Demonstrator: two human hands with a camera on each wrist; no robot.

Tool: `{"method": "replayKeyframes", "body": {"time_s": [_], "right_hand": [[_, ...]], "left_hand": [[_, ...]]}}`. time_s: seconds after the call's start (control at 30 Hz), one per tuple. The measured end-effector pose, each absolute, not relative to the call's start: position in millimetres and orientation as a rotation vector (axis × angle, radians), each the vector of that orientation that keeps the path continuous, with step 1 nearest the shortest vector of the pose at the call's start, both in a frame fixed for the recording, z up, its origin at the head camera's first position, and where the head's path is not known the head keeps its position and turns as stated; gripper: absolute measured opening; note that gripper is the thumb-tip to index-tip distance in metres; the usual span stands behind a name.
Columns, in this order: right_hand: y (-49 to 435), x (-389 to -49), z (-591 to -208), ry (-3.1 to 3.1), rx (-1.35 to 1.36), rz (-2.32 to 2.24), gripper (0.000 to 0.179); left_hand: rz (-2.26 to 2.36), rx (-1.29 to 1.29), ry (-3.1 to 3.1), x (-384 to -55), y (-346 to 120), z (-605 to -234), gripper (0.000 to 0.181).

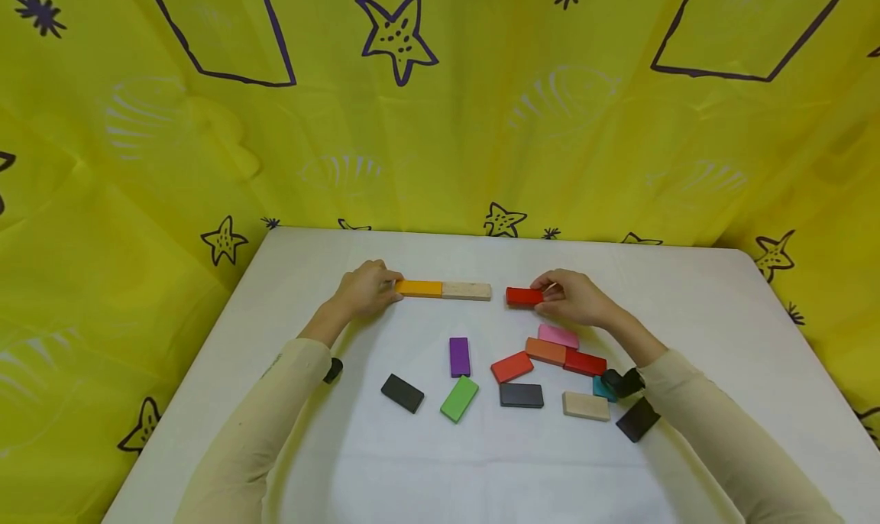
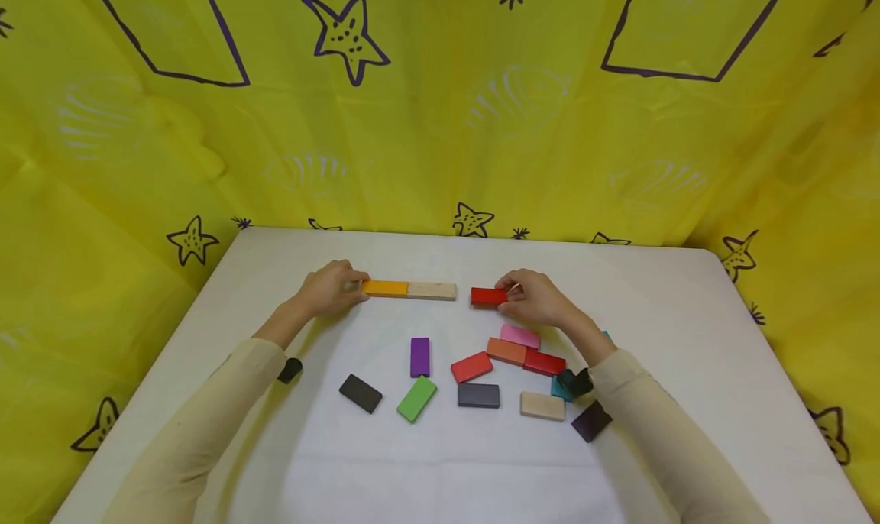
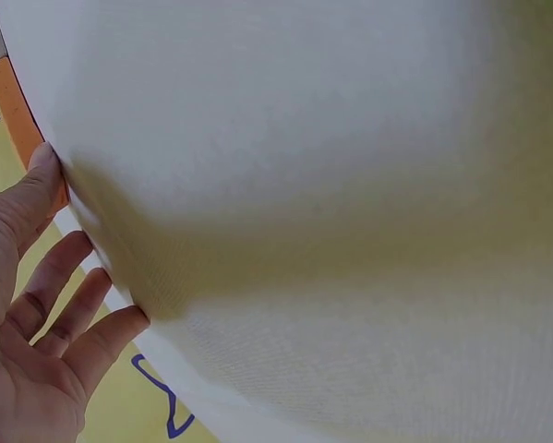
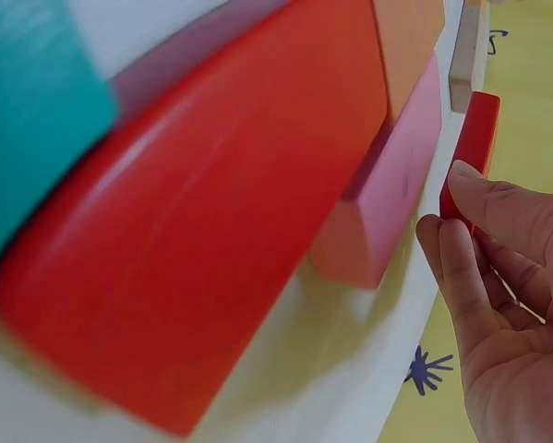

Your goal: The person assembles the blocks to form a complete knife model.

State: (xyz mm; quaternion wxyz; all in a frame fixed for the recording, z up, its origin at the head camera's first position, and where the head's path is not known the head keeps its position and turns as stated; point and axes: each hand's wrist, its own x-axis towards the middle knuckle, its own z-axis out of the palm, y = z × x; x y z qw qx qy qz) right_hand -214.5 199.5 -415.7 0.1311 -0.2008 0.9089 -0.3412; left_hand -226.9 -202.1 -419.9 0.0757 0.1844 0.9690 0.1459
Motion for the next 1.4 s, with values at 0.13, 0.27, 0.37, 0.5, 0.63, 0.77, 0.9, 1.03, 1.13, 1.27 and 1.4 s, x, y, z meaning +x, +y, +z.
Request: {"method": "replayKeyframes", "body": {"time_s": [0.13,0.27,0.37,0.5,0.63,0.77,0.9,1.03,1.13,1.27,1.4], "right_hand": [[195,-217,-416,2.637,-0.563,-0.991,0.034],[191,-220,-417,2.639,-0.558,-0.987,0.034],[188,-222,-418,2.636,-0.557,-0.979,0.033],[184,-225,-419,2.625,-0.534,-0.972,0.033],[181,-228,-420,2.63,-0.527,-0.963,0.033],[179,-230,-420,2.649,-0.551,-0.948,0.033],[176,-231,-420,2.654,-0.57,-0.947,0.033],[174,-231,-420,2.644,-0.558,-0.949,0.033],[173,-232,-420,2.641,-0.548,-0.951,0.032],[171,-232,-421,2.648,-0.573,-0.959,0.031],[169,-232,-421,2.653,-0.573,-0.961,0.031]], "left_hand": [[0.433,0.551,2.907,-227,-202,-419,0.035],[0.423,0.548,2.907,-225,-202,-418,0.036],[0.419,0.548,2.905,-225,-202,-417,0.036],[0.413,0.553,2.905,-225,-202,-418,0.036],[0.408,0.548,2.903,-225,-202,-418,0.036],[0.405,0.537,2.902,-225,-201,-417,0.037],[0.403,0.538,2.905,-226,-202,-418,0.037],[0.406,0.537,2.905,-226,-202,-419,0.037],[0.413,0.528,2.903,-226,-201,-419,0.037],[0.418,0.524,2.905,-227,-201,-420,0.037],[0.417,0.534,2.91,-227,-202,-421,0.038]]}}
